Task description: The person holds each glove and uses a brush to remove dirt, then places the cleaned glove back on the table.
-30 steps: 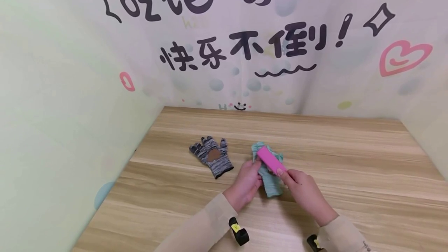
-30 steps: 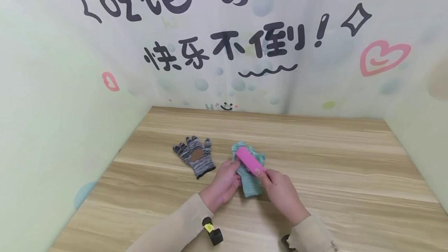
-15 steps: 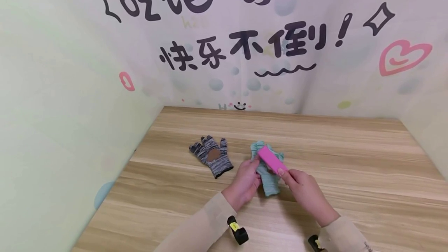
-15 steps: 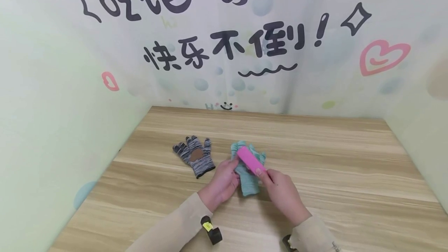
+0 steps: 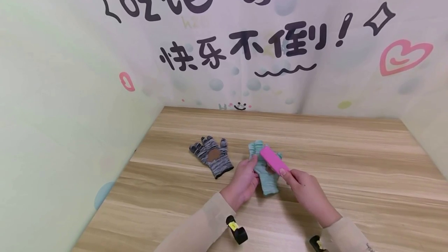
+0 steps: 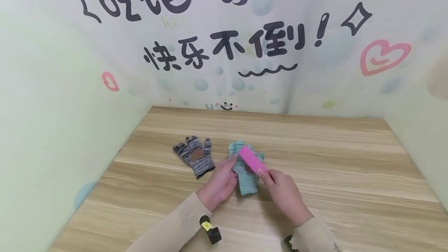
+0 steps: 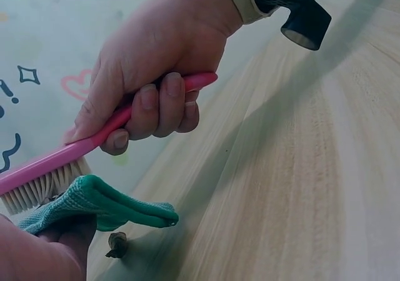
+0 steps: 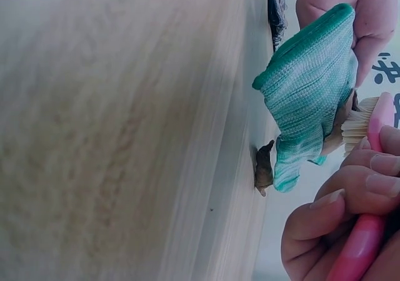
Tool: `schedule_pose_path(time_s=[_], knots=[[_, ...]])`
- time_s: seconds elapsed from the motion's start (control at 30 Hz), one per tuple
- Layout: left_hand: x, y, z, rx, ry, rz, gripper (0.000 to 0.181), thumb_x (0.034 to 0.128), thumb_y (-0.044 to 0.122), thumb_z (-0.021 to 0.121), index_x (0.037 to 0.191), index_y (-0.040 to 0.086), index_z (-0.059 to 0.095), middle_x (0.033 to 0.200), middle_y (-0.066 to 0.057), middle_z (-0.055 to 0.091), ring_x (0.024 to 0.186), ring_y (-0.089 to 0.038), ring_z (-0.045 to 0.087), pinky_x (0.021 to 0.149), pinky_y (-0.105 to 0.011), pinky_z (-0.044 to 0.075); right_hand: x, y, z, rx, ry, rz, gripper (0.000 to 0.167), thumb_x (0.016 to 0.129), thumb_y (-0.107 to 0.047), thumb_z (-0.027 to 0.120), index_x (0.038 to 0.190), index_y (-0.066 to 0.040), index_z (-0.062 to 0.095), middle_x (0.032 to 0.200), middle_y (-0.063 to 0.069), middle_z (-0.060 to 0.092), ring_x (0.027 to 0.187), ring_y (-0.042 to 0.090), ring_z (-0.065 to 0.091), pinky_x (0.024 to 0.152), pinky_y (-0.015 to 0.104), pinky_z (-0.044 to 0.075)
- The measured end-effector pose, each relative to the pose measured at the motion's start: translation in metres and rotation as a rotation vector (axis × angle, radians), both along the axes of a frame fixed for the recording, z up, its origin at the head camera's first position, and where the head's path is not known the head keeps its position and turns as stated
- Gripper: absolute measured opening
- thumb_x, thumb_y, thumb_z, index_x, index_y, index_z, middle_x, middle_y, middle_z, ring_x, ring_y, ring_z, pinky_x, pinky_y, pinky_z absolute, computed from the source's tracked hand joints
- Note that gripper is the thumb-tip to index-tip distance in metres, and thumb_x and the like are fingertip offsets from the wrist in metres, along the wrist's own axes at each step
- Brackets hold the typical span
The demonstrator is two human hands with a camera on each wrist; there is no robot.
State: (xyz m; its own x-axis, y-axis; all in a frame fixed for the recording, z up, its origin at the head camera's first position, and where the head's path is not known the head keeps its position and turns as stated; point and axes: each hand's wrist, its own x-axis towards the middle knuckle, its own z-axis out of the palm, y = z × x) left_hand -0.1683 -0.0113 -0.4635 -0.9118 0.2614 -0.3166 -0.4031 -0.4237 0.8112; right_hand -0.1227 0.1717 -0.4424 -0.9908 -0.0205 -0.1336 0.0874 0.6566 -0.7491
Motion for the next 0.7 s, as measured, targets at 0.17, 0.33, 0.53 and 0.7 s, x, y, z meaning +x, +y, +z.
schedule_pose_path(time_s=[0.17,0.33,0.53,0.7], knots=[[-0.001,-0.0019,-0.0004,0.003,0.018,-0.018,0.045,0.1109,0.03,0.036,0.138,-0.004,0.047,0.135,-0.019,0.062,0.12,-0.023,0.064,0.109,-0.041,0.051,-0.0002,0.0009,-0.0011,0.002,-0.002,-0.005,0.055,0.104,-0.053,0.046,0.08,-0.005,0.061,0.061,-0.001,0.043,0.054,0.013,0.038,0.045,0.025,0.032],[-0.0017,-0.0043,-0.0006,0.004,0.028,-0.018,0.045,0.1104,0.031,0.038,0.137,-0.004,0.048,0.134,-0.019,0.063,0.12,-0.022,0.065,0.108,-0.038,0.052,-0.001,0.0015,-0.0017,0.001,0.004,-0.009,0.055,0.104,-0.052,0.047,0.081,-0.004,0.061,0.061,0.0,0.044,0.054,0.013,0.038,0.045,0.025,0.032],[-0.0031,-0.0056,-0.0015,0.006,0.023,-0.02,0.046,0.1106,0.031,0.037,0.138,-0.004,0.048,0.134,-0.018,0.063,0.116,-0.019,0.066,0.107,-0.036,0.053,-0.0007,0.0021,-0.0021,0.002,-0.007,-0.008,0.055,0.104,-0.052,0.047,0.081,-0.004,0.061,0.062,0.0,0.044,0.054,0.013,0.039,0.045,0.025,0.033],[-0.0031,-0.0056,-0.0007,0.018,0.011,-0.012,0.044,0.11,0.032,0.04,0.137,-0.003,0.047,0.129,-0.012,0.064,0.114,-0.016,0.064,0.11,-0.036,0.05,0.001,0.002,-0.0022,-0.073,-0.022,-0.02,0.055,0.105,-0.052,0.044,0.086,-0.002,0.061,0.062,0.0,0.043,0.053,0.012,0.038,0.045,0.025,0.032]])
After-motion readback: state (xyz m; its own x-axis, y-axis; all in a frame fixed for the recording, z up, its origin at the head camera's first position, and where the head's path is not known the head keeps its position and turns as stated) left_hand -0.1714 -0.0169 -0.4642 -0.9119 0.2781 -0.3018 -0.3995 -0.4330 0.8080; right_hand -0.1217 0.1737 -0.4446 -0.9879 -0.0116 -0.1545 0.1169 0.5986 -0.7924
